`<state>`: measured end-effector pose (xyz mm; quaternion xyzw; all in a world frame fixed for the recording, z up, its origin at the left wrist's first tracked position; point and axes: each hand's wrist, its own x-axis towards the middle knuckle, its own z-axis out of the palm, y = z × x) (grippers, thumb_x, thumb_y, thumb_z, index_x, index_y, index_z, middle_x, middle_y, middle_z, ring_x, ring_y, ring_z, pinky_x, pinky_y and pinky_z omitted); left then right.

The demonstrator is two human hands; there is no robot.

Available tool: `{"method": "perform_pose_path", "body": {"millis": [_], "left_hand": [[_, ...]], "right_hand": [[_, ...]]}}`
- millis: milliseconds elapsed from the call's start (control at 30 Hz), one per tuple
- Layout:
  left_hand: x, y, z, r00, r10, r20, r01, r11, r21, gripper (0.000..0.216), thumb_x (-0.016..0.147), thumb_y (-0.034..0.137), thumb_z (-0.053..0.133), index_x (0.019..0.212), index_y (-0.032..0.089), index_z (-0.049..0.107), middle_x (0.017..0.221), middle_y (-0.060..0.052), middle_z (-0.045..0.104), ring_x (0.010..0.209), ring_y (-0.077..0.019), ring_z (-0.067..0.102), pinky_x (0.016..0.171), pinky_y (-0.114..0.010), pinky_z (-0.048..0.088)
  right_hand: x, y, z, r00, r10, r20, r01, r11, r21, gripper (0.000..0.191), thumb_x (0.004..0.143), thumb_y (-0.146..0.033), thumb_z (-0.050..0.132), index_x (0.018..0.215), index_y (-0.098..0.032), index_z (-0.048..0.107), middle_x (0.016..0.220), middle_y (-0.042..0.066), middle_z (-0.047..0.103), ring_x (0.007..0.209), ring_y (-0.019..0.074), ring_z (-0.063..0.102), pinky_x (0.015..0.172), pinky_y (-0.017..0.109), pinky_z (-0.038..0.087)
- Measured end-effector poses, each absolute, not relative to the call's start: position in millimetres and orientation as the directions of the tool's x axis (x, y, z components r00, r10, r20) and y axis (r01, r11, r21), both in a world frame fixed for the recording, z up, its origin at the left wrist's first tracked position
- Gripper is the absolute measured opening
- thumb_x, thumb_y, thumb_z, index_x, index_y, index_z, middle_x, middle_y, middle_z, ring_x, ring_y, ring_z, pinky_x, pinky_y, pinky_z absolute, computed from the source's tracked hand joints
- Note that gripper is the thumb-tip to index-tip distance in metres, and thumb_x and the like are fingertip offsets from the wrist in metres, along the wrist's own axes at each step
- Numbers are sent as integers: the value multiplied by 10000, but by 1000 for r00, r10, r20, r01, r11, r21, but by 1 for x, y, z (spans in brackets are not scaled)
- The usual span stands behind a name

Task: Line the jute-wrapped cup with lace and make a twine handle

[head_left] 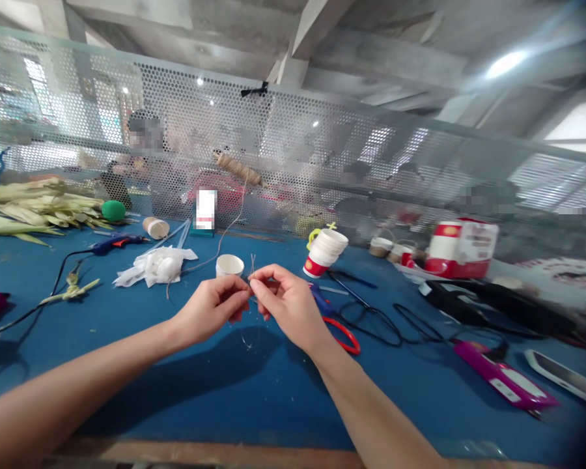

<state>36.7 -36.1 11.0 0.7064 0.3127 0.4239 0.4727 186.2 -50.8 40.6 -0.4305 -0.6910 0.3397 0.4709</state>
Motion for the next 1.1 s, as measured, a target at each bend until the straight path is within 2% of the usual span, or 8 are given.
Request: {"method": "perform_pose_path", "body": {"millis": [233,367,533,633,767,933,1100], "left_hand": [[36,-38,11,487,829,275,35,-333,942,198,800,327,488,730,148,534,566,27,519,494,-76,495,488,-198,398],[29,-31,24,465,843,269,65,-336,940,173,718,311,592,707,141,563,557,22,536,502,-78,498,485,-196,390],[27,-24,40,393,856,337,-155,-300,941,191,648,273,667,737,125,585,627,7,583,529,-67,501,518,-203,411],[31,-25,41,402,859,318,-182,-265,947,193,644,270,681,694,116,577,577,14,567,501,-58,479,487,-195,379],[35,-24,40,403,861,310,-186,-255,949,173,657,253,678,673,118,571,551,21,563,502,-58,495,481,-188,371],[38,-21,42,409,865,291,-241,-205,948,151,651,226,687,711,114,604,591,10,594,505,-67,523,500,-206,395],[33,-19,39,594,756,275,-380,-38,924,165,671,249,693,745,123,616,625,-12,629,502,-93,554,519,-244,423]], "right_hand": [[184,-50,37,-180,921,345,290,384,-876,147,766,-325,548,752,-180,530,528,-48,498,415,74,450,385,195,389],[185,-52,39,-202,905,374,360,423,-831,127,778,-295,536,729,-179,533,548,-37,502,448,78,445,408,199,369],[185,-55,41,-283,868,408,409,494,-767,115,798,-257,526,738,-172,573,629,-6,551,566,99,481,501,216,398],[185,-56,41,-337,850,405,389,518,-762,133,821,-241,498,774,-165,597,649,-4,567,607,104,507,555,224,414],[184,-56,42,-307,865,398,367,493,-789,113,813,-230,504,779,-161,586,709,11,609,629,104,527,589,235,422],[186,-54,42,-295,887,355,279,435,-856,98,804,-239,522,784,-159,576,695,12,610,639,103,547,584,234,426],[189,-55,38,-399,892,212,17,238,-971,117,806,-268,538,818,-155,565,657,6,625,558,87,547,487,209,407]]}}
